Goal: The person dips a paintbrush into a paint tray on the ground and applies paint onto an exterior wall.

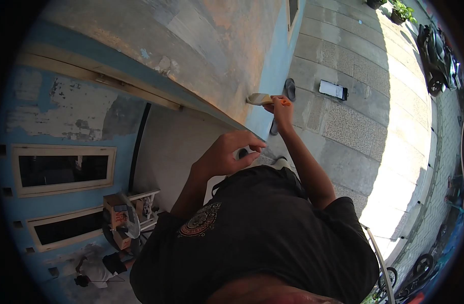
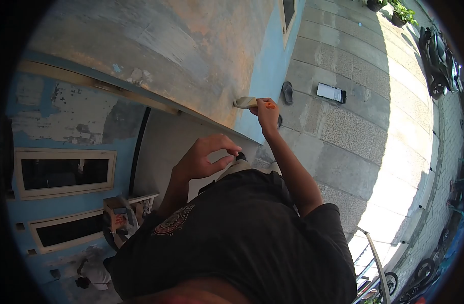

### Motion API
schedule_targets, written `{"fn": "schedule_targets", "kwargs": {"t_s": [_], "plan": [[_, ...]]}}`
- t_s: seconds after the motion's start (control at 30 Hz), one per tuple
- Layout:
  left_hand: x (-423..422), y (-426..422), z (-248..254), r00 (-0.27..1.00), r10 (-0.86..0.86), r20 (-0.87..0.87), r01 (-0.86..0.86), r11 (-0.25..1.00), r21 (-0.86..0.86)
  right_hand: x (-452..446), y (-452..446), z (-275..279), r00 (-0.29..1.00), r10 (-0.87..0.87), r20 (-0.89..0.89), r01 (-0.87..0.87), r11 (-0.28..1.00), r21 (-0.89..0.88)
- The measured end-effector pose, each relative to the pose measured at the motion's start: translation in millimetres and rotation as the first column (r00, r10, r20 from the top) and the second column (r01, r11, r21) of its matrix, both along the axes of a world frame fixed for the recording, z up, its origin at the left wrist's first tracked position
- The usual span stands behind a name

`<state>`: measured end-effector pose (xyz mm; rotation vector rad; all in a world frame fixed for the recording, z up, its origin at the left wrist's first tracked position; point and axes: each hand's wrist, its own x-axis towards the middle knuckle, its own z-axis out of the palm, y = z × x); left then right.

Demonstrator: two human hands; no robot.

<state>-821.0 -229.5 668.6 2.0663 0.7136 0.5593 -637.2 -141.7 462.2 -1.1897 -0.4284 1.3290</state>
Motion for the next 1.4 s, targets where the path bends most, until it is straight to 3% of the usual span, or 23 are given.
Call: {"fn": "schedule_targets", "kwargs": {"t_s": [0.03,0.17,0.27,0.37,0.4,0.47,0.53,0.6,0.73,0.77,0.83,0.87,1.0,1.13,1.17,1.23,1.33,1.4], "plan": [[1,0,0,1.000,-0.003,0.002,0.003,1.000,0.003,-2,3,11,1.000,0.002,-0.004,-0.002,1.000,-0.003],[1,2,2,1.000,-0.025,0.015,0.025,1.000,0.018,-1,12,166,0.989,0.082,0.126,-0.125,0.914,0.385],[0,3,3,1.000,-0.023,0.003,0.023,1.000,0.011,7,12,248,0.999,0.006,-0.044,0.026,0.729,0.684],[2,3,2,1.000,-0.027,0.016,0.027,1.000,0.001,5,18,270,0.979,0.067,-0.193,0.122,0.565,0.816],[3,3,3,1.000,-0.027,0.013,0.028,1.000,-0.002,3,20,271,0.962,0.131,-0.241,0.152,0.477,0.866],[4,2,4,0.999,-0.035,-0.001,0.035,0.999,-0.009,-9,21,248,0.950,0.171,-0.262,0.108,0.607,0.787],[1,4,1,0.999,-0.040,0.007,0.040,0.999,-0.007,-23,20,190,0.961,0.138,-0.239,0.090,0.662,0.744],[-1,4,-3,0.999,-0.044,0.019,0.044,0.999,-0.006,-24,3,134,0.934,0.135,-0.330,0.093,0.802,0.591],[0,4,-6,0.999,-0.035,0.008,0.036,0.998,-0.048,-13,-21,15,0.990,0.011,-0.143,0.021,0.974,0.227],[1,4,-7,0.999,-0.045,0.007,0.046,0.998,-0.038,-11,-22,-3,0.990,0.008,-0.142,0.024,0.974,0.224],[4,3,-6,0.998,-0.055,0.013,0.055,0.997,-0.048,-6,-16,-23,1.000,0.009,0.023,-0.008,0.999,-0.042],[5,3,-6,0.998,-0.060,0.018,0.061,0.997,-0.056,-8,-10,-16,1.000,0.003,0.024,-0.002,0.999,-0.041],[6,4,-6,0.997,-0.075,0.019,0.076,0.996,-0.041,-10,26,90,0.996,0.007,0.093,-0.034,0.956,0.292],[6,3,-5,0.997,-0.071,0.026,0.072,0.997,-0.033,15,30,213,0.995,-0.083,-0.057,0.099,0.701,0.706],[6,3,-5,0.998,-0.068,0.010,0.068,0.997,-0.037,17,32,220,0.995,-0.084,-0.058,0.100,0.702,0.705],[6,4,-5,0.997,-0.073,0.003,0.074,0.997,-0.031,19,40,225,0.990,-0.136,0.019,0.038,0.404,0.914],[4,5,-4,0.998,-0.070,0.000,0.070,0.997,-0.023,-1,42,182,0.988,-0.094,0.121,-0.063,0.467,0.882],[1,5,-5,0.998,-0.060,0.005,0.060,0.998,-0.030,-4,35,127,0.996,-0.033,0.085,-0.048,0.610,0.791]]}}
